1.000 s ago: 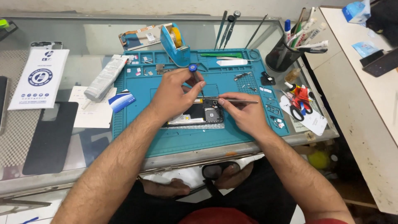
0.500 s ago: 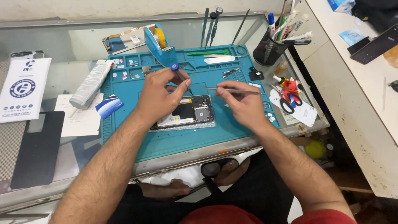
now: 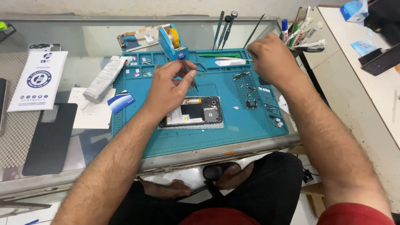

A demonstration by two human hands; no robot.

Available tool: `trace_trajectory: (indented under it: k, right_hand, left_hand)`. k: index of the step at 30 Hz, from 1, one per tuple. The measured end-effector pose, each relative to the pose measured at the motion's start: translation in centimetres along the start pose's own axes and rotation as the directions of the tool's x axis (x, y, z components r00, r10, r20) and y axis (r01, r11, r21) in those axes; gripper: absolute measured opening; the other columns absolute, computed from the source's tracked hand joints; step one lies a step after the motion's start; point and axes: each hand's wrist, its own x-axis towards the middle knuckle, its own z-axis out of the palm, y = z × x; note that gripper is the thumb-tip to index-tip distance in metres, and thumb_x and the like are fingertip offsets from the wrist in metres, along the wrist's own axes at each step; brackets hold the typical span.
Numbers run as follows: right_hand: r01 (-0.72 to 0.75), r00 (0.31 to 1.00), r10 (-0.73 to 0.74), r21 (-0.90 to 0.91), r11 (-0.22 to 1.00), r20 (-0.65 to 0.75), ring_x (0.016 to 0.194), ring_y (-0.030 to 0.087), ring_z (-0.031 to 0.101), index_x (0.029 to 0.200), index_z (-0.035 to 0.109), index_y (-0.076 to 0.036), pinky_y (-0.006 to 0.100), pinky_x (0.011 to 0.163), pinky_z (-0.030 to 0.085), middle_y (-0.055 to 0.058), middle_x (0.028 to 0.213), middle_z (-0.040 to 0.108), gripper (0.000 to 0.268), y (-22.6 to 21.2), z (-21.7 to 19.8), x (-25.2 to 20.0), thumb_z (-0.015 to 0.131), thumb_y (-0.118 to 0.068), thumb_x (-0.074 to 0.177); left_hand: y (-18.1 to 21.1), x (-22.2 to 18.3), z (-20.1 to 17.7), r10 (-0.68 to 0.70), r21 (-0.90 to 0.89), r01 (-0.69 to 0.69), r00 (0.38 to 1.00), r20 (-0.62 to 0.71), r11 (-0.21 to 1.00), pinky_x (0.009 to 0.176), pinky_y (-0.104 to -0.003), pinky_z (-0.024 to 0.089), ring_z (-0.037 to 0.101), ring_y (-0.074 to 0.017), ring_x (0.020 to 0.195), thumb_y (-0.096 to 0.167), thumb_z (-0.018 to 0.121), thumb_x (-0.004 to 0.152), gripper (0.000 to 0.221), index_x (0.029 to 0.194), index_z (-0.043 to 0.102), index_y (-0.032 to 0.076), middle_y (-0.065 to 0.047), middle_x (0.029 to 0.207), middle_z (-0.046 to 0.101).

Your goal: Technician disassembling and repairing a smartphone on an anti-static mat using precision tools.

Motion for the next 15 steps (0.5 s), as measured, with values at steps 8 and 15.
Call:
trace_trajectory:
  k: [8, 15]
  right_hand:
    - [0.118, 0.992, -0.107, -0.214, 0.97, 0.062, 0.077, 0.025, 0.054, 0.084, 0.076, -0.007, 0.039, 0.062, 0.052, 0.003, 0.073, 0.064, 0.023, 1.7, 8.2, 4.3, 0.066, 0.012, 0.078]
    - [0.1, 0.979, -0.019, 0.396, 0.913, -0.202, 0.091, 0.032, 0.066, 0.111, 0.08, -0.002, 0.048, 0.084, 0.049, 0.015, 0.104, 0.079, 0.018, -3.6, 3.6, 3.8, 0.068, -0.011, 0.102]
  left_hand:
    - [-0.3, -0.1, 0.0, -0.015, 0.037, 0.015, 1.0, 0.014, 0.999, 0.066, -0.028, 0.068, 0.067, -0.0175, 0.082, 0.014, 0.053, 0.105, 0.026, 0.126, 0.062, 0.003, -0.01, 0.115, 0.064]
    - [-0.6, -0.3, 0.5, 0.047, 0.062, -0.05, 0.998, 0.046, 0.997, 0.061, -0.025, 0.056, 0.064, -0.0128, 0.079, 0.015, 0.063, 0.103, 0.03, 0.13, 0.068, 0.003, -0.004, 0.096, 0.067]
